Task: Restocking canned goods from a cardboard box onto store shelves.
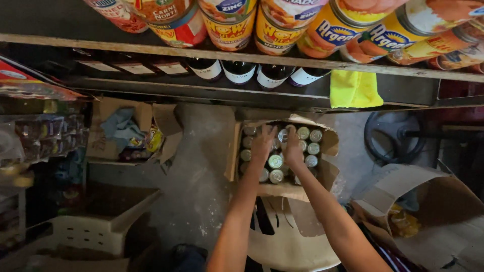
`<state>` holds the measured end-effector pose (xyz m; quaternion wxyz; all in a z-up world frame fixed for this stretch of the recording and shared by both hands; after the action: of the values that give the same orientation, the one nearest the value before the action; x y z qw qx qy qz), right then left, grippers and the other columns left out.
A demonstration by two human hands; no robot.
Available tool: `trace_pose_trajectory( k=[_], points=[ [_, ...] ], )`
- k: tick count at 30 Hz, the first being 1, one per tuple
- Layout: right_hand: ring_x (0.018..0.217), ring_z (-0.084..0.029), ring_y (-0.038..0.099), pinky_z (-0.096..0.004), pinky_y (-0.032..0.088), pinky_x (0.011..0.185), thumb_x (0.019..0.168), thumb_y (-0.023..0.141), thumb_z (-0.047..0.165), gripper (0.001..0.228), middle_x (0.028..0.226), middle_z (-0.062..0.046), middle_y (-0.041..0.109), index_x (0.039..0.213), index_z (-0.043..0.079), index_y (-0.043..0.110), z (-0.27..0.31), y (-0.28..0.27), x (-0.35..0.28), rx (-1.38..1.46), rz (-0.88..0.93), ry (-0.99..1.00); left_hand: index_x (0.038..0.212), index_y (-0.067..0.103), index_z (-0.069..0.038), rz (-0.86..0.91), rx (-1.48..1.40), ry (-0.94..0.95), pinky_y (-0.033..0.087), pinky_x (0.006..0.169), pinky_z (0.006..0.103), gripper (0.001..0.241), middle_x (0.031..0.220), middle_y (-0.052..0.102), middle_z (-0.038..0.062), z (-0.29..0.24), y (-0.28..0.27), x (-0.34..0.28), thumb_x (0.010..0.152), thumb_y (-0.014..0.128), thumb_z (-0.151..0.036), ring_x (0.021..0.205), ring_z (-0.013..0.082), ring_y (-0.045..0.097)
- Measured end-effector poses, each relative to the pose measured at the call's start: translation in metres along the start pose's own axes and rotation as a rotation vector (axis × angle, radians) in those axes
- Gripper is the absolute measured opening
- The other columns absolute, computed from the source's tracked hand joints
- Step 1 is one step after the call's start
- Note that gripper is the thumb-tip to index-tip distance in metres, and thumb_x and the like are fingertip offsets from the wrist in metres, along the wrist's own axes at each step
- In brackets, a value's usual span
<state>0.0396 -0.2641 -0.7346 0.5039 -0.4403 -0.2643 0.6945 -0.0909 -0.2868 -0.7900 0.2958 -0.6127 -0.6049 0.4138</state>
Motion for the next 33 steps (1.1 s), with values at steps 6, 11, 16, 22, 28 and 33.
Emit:
trace_pose_trajectory(
  k=[6,11,16,22,28,33],
  points=[
    [0.114,-0.051,0.058,-0.054,0.048,0.094,0.081,0.082,0.015,0.069,0.124,-0.03,0.061,0.136,-0.001,0.045,-0.037,0.006,0.0,0.037,-0.151,-0.295,0.143,0.052,-0.011,-0.088,0.017,0.038,0.059,0.071,0.0452,0.06,0.153,0.042,0.03,0.002,-0.03,-0.018,0.086,0.066,-0.002,0.095,0.0407,0.069],
    [0.094,-0.046,0.064,-0.052,0.051,0.083,0.081,0.085,0.024,0.07,0.104,-0.028,0.066,0.13,-0.005,0.046,-0.036,-0.006,-0.02,0.19,-0.151,-0.124,0.138,0.053,-0.009,-0.215,0.266,0.102,0.054,0.09,0.0484,0.079,0.14,0.049,0.024,-0.008,-0.058,-0.037,0.06,0.069,-0.003,0.121,0.0429,0.062],
    [0.086,-0.041,0.067,-0.049,0.053,0.074,0.075,0.093,0.029,0.074,0.097,-0.025,0.07,0.125,-0.007,0.052,-0.013,-0.05,-0.049,0.203,-0.279,-0.16,0.15,0.048,-0.003,-0.399,0.018,0.162,0.05,0.104,0.0456,0.06,0.145,0.056,0.021,0.0,-0.071,-0.061,0.096,0.074,-0.003,0.123,0.0383,0.06],
    [0.071,-0.016,0.065,-0.032,0.056,0.065,0.068,0.096,0.03,0.062,0.09,-0.009,0.071,0.112,-0.001,0.067,0.032,-0.135,-0.097,0.461,-0.344,-0.155,0.132,0.055,0.001,-0.559,-0.406,0.24,0.049,0.097,0.0512,0.083,0.123,0.061,0.025,-0.035,-0.162,-0.101,0.058,0.087,-0.016,0.112,0.044,0.059],
    [0.08,-0.003,0.066,-0.023,0.057,0.068,0.079,0.09,0.025,0.055,0.1,-0.002,0.074,0.123,0.0,0.068,0.091,-0.239,-0.153,0.721,-0.314,-0.389,0.12,0.068,-0.006,-0.303,-0.582,0.232,0.051,0.093,0.0484,0.065,0.111,0.069,0.017,-0.09,-0.245,-0.133,0.063,0.094,-0.022,0.108,0.0395,0.064],
    [0.071,-0.003,0.068,-0.024,0.057,0.063,0.07,0.092,0.021,0.057,0.098,-0.006,0.075,0.119,-0.001,0.071,0.146,-0.328,-0.21,0.528,-0.336,-0.456,0.104,0.073,-0.005,-0.245,-0.63,0.377,0.054,0.078,0.0454,0.054,0.091,0.072,0.015,-0.169,-0.342,-0.151,0.056,0.093,-0.022,0.085,0.036,0.069]
  ],
)
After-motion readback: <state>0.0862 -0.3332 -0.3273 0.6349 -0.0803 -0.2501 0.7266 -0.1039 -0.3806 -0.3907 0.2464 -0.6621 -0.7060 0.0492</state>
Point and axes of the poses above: each hand's wrist, its own x-axis towards the middle knuckle, its own y-axis out of the palm, z = x × y, the point moved 1 cm from there along x, towards the middle knuckle
